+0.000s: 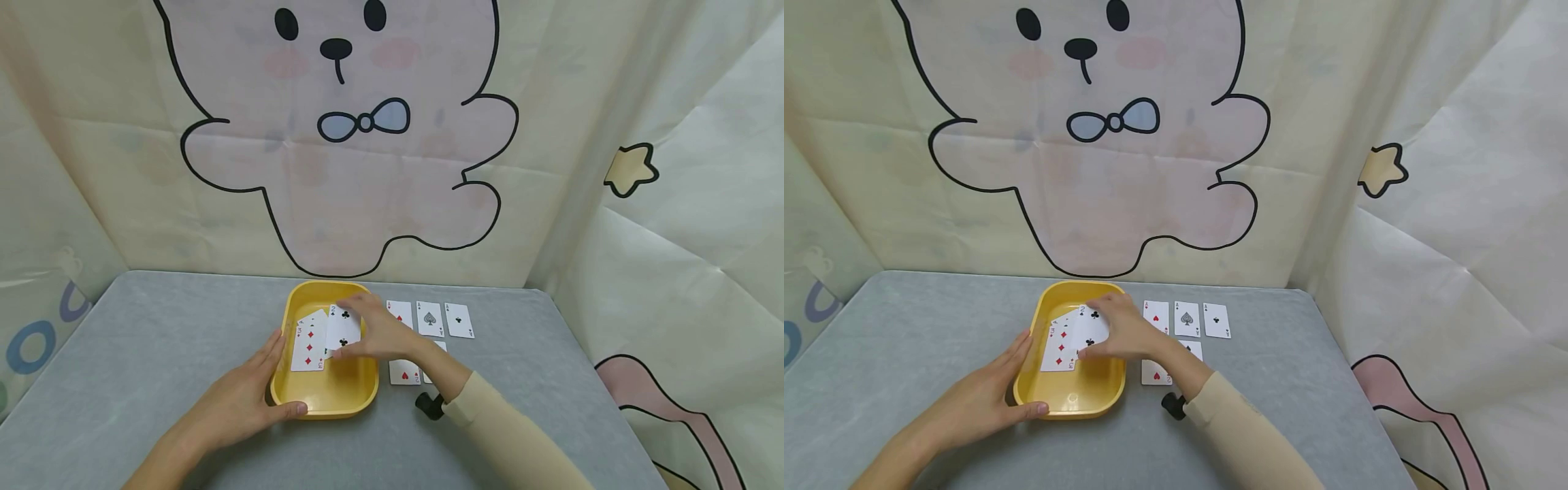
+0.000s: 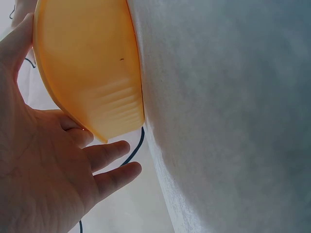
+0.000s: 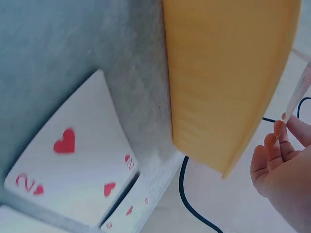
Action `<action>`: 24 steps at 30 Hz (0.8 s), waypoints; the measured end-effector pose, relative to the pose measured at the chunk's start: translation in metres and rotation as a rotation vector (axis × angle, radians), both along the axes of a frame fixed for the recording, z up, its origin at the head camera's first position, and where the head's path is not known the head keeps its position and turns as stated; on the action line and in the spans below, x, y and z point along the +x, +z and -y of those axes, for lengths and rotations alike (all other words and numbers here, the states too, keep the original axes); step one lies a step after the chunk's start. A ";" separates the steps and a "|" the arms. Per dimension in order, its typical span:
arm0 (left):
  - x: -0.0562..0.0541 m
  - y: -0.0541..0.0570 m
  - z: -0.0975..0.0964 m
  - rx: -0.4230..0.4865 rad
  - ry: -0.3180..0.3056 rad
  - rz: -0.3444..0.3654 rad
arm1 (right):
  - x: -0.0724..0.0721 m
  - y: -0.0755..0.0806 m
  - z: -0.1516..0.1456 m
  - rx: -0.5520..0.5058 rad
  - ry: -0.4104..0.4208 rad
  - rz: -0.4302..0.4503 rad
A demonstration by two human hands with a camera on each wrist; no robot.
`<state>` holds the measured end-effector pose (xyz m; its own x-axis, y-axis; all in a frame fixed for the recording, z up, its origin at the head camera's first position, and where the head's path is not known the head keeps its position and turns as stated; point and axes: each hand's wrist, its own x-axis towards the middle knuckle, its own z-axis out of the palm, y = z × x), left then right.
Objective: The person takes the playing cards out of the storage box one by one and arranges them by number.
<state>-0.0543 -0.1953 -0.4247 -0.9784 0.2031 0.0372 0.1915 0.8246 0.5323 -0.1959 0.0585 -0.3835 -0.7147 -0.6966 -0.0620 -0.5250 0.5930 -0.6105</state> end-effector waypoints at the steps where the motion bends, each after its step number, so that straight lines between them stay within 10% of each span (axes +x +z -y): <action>1: 0.000 0.000 0.000 0.000 0.000 0.000 | 0.000 0.001 -0.002 -0.007 -0.002 0.002; 24: 0.002 -0.001 -0.002 0.000 0.002 -0.019 | 0.002 0.010 -0.065 -0.047 -0.047 -0.017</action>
<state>-0.0525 -0.1934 -0.4260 -0.9779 0.2014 0.0560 0.2002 0.8252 0.5281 -0.1938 0.1239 -0.3738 -0.7474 -0.6642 -0.0178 -0.5076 0.5881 -0.6297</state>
